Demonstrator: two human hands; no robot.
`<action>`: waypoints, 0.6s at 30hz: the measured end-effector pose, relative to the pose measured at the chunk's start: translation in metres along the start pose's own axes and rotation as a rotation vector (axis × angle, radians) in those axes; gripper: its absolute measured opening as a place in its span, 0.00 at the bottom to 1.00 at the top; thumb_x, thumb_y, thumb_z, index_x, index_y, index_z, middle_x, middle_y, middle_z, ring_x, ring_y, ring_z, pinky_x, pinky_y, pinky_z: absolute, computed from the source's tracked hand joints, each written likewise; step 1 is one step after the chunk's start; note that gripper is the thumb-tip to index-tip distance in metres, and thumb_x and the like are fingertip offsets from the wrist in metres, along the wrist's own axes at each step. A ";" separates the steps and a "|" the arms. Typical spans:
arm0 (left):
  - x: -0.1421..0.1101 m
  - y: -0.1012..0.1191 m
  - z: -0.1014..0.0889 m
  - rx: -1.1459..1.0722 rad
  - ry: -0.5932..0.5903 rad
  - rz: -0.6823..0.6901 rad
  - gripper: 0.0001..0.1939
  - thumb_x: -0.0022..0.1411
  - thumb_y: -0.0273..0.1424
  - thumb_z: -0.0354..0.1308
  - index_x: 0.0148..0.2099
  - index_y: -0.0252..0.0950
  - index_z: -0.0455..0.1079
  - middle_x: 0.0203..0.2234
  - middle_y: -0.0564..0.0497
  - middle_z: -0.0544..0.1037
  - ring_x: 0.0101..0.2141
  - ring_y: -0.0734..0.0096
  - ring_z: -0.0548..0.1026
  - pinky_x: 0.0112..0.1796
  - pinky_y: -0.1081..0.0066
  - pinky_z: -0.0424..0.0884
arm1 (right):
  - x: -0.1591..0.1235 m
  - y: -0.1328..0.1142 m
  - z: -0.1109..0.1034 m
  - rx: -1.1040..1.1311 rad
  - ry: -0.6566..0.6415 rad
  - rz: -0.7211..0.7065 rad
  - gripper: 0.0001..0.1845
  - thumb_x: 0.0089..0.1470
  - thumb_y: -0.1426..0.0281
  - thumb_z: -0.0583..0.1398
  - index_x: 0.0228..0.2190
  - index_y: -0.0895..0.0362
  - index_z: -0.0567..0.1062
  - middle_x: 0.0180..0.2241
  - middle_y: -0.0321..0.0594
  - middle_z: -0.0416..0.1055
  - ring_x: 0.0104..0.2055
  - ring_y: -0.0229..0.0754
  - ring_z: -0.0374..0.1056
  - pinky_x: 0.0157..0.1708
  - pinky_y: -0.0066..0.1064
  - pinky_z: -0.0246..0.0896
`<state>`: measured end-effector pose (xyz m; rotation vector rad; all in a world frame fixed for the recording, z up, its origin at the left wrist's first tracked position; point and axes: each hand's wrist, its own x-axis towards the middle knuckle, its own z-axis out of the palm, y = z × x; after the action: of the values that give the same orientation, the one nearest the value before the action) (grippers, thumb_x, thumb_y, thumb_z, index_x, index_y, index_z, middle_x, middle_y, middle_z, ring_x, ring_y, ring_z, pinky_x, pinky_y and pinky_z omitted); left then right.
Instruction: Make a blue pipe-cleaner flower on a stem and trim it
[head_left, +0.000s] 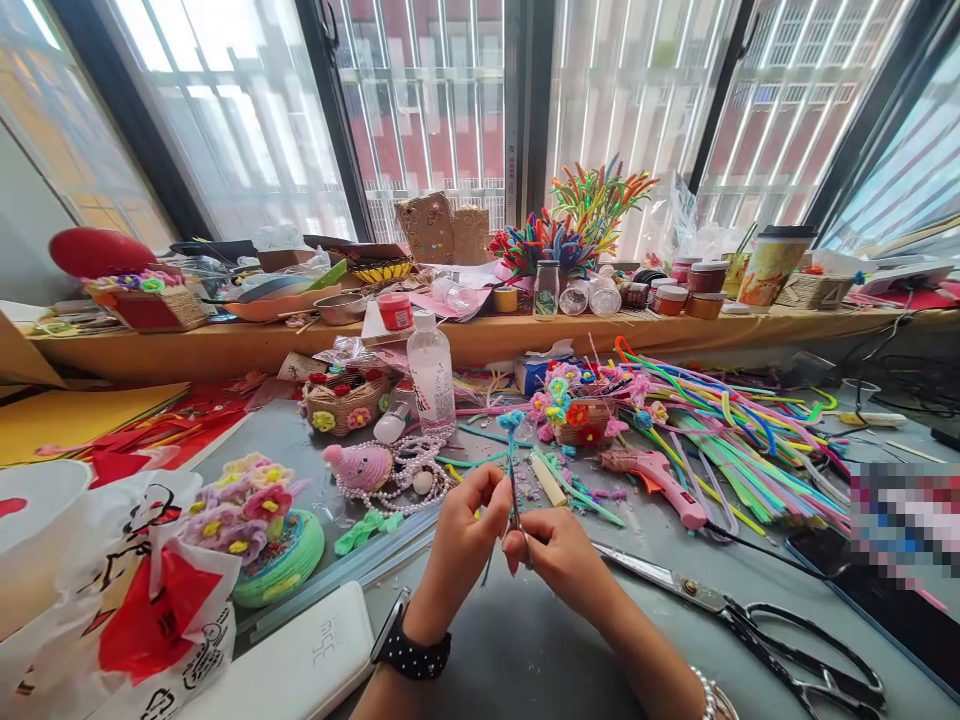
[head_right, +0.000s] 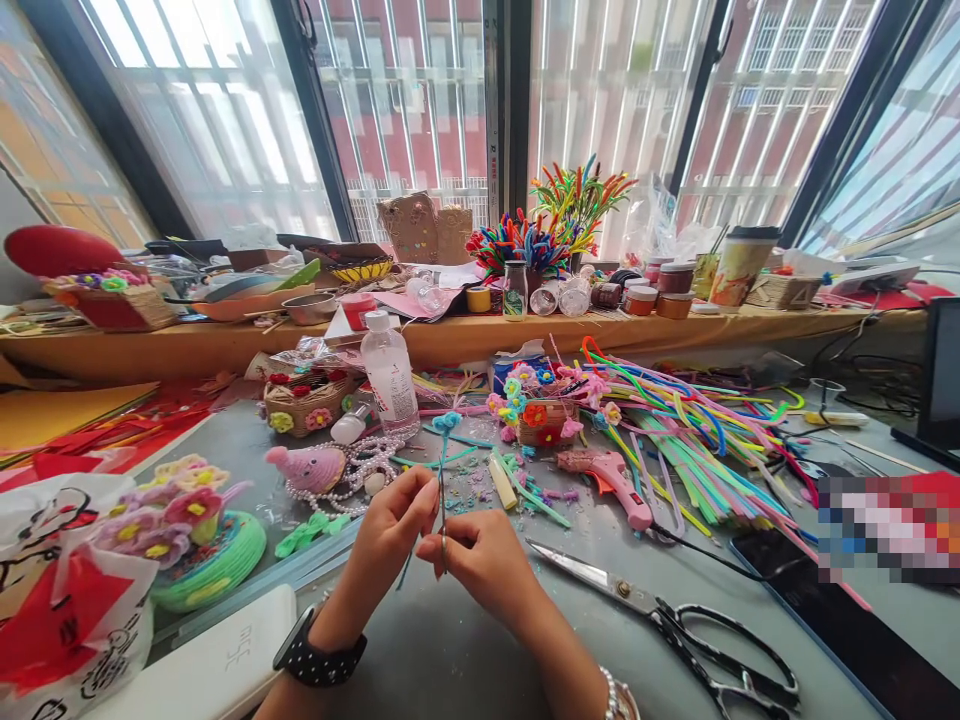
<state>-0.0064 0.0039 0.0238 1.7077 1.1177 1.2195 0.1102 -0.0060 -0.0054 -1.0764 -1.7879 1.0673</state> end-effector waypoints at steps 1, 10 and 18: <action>0.000 0.000 0.000 0.005 0.004 -0.002 0.12 0.55 0.31 0.45 0.21 0.36 0.54 0.14 0.58 0.57 0.18 0.79 0.57 0.21 0.77 0.56 | 0.000 0.000 0.000 0.004 0.006 0.006 0.33 0.42 0.44 0.48 0.11 0.61 0.67 0.11 0.31 0.52 0.16 0.30 0.48 0.16 0.23 0.42; 0.000 0.000 0.003 -0.055 -0.011 -0.015 0.11 0.57 0.33 0.44 0.23 0.36 0.55 0.15 0.58 0.58 0.18 0.78 0.58 0.22 0.77 0.57 | 0.000 0.003 0.002 0.001 0.025 0.020 0.34 0.43 0.44 0.46 0.10 0.61 0.67 0.10 0.30 0.49 0.15 0.30 0.47 0.16 0.24 0.40; -0.001 -0.002 0.002 -0.066 -0.077 -0.047 0.12 0.57 0.35 0.44 0.23 0.36 0.55 0.13 0.60 0.58 0.16 0.79 0.59 0.21 0.77 0.56 | -0.001 -0.001 0.000 0.042 -0.050 -0.001 0.39 0.40 0.39 0.40 0.12 0.61 0.66 0.12 0.32 0.51 0.16 0.30 0.48 0.16 0.24 0.41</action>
<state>-0.0049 0.0034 0.0212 1.6562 1.0544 1.1396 0.1100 -0.0078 -0.0046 -1.0321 -1.7970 1.1357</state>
